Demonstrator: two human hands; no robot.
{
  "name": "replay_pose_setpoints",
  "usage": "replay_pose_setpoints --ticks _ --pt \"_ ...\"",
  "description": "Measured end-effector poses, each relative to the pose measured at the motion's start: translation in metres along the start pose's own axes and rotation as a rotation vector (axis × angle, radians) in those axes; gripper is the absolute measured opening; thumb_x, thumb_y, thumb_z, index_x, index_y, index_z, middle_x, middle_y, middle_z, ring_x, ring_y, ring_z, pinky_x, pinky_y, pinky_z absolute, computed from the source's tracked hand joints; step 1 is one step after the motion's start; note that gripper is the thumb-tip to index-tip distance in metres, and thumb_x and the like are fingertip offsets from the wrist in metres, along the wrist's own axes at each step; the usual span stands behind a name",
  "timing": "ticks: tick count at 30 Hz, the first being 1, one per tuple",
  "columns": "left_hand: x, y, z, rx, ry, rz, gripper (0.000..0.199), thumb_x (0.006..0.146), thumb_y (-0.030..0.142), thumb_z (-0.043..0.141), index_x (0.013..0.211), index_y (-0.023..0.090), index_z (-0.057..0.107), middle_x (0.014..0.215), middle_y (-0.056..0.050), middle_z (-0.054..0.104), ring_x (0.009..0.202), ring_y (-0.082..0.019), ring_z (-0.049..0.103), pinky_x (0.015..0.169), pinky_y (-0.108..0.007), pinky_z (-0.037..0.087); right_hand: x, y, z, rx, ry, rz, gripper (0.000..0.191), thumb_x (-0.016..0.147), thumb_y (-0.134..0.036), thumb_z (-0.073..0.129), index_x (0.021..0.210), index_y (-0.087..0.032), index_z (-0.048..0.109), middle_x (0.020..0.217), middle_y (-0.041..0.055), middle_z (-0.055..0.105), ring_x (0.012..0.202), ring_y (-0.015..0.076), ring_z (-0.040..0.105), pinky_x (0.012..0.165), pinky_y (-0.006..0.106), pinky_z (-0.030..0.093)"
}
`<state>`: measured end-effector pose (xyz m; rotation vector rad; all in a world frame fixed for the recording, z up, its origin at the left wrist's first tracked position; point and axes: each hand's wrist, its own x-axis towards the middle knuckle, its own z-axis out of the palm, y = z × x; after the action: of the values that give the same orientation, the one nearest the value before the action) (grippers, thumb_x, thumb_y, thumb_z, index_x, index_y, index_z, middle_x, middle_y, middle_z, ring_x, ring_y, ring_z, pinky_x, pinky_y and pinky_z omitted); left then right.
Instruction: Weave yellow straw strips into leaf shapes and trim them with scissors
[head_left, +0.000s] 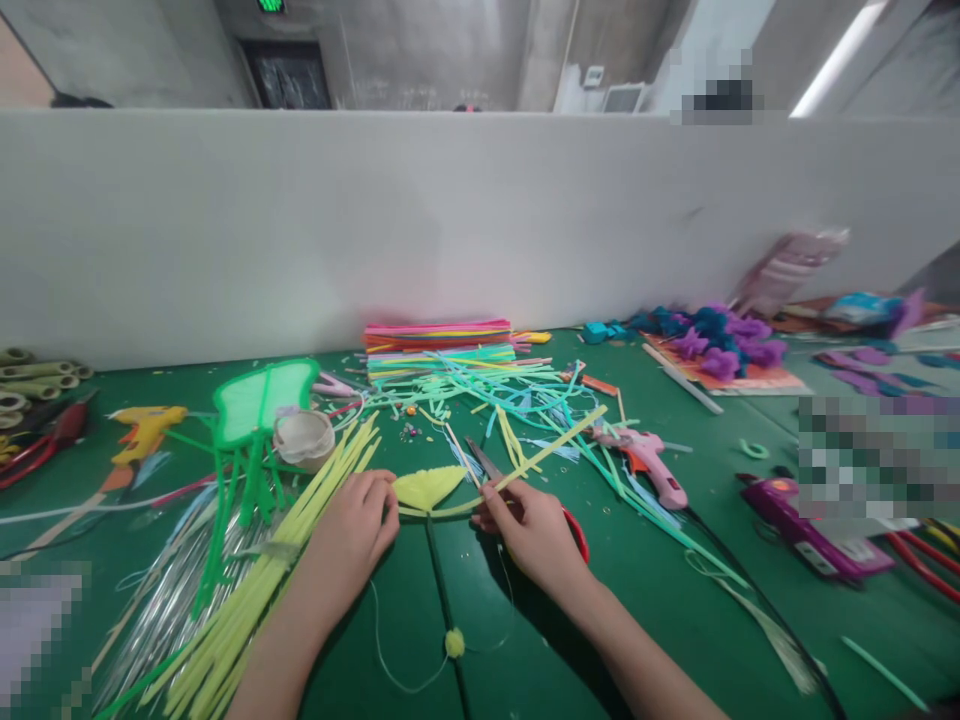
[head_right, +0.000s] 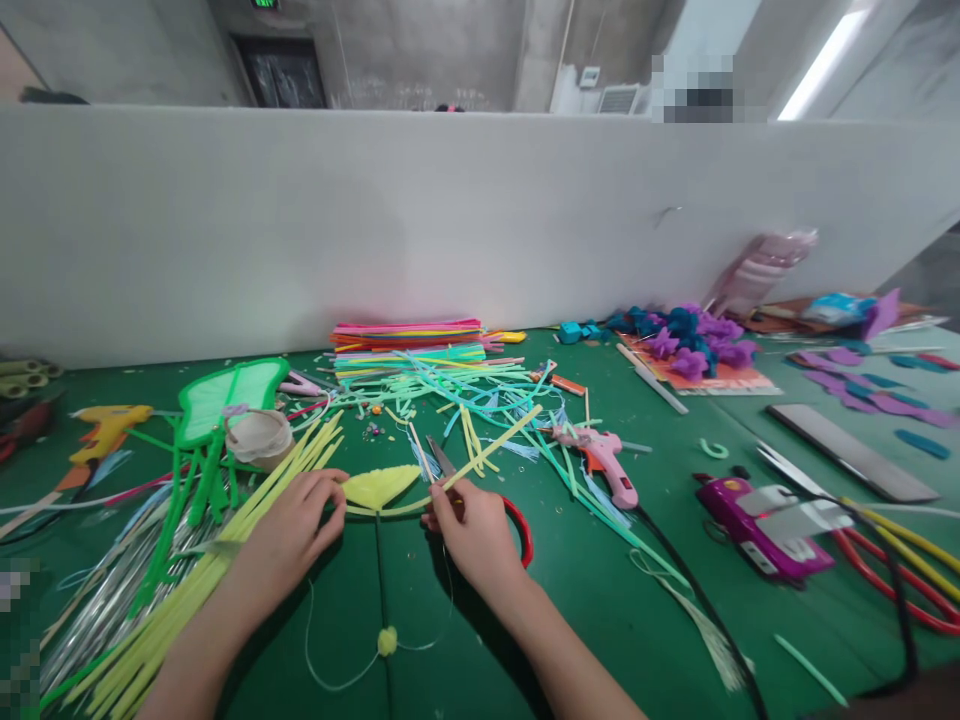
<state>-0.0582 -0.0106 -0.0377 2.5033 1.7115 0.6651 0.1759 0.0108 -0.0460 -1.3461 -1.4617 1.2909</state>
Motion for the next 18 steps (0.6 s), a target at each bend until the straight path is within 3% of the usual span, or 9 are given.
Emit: replay_pose_setpoints --ticks 5,11,18 --pt "0.001 0.001 0.003 0.050 0.042 0.008 0.011 0.091 0.015 0.041 0.085 0.020 0.048 0.094 -0.007 0.059 0.092 -0.023 0.058 0.083 -0.042 0.049 0.001 0.002 0.000 -0.001 -0.008 -0.008 0.037 0.084 -0.055 0.054 0.084 -0.019 0.060 0.078 0.0078 0.072 0.073 0.0244 0.073 0.070 0.034 0.059" --pt "0.000 -0.003 0.009 -0.021 -0.026 0.005 0.011 0.093 0.015 0.038 0.089 0.022 0.045 0.100 -0.007 0.058 0.095 -0.022 0.059 0.085 -0.039 0.050 0.001 0.004 0.000 0.108 0.009 0.013 0.027 0.081 -0.044 0.060 0.093 -0.020 0.057 0.074 0.0030 0.069 0.071 0.0234 0.073 0.068 0.035 0.060" --pt "0.000 -0.007 0.012 -0.065 -0.031 -0.040 0.012 0.093 0.018 0.038 0.086 0.022 0.048 0.094 -0.006 0.058 0.090 -0.022 0.059 0.083 -0.040 0.050 0.000 0.001 -0.002 0.029 0.000 0.000 0.022 0.081 -0.041 0.058 0.090 -0.021 0.056 0.072 0.0026 0.068 0.069 0.0226 0.073 0.066 0.034 0.058"
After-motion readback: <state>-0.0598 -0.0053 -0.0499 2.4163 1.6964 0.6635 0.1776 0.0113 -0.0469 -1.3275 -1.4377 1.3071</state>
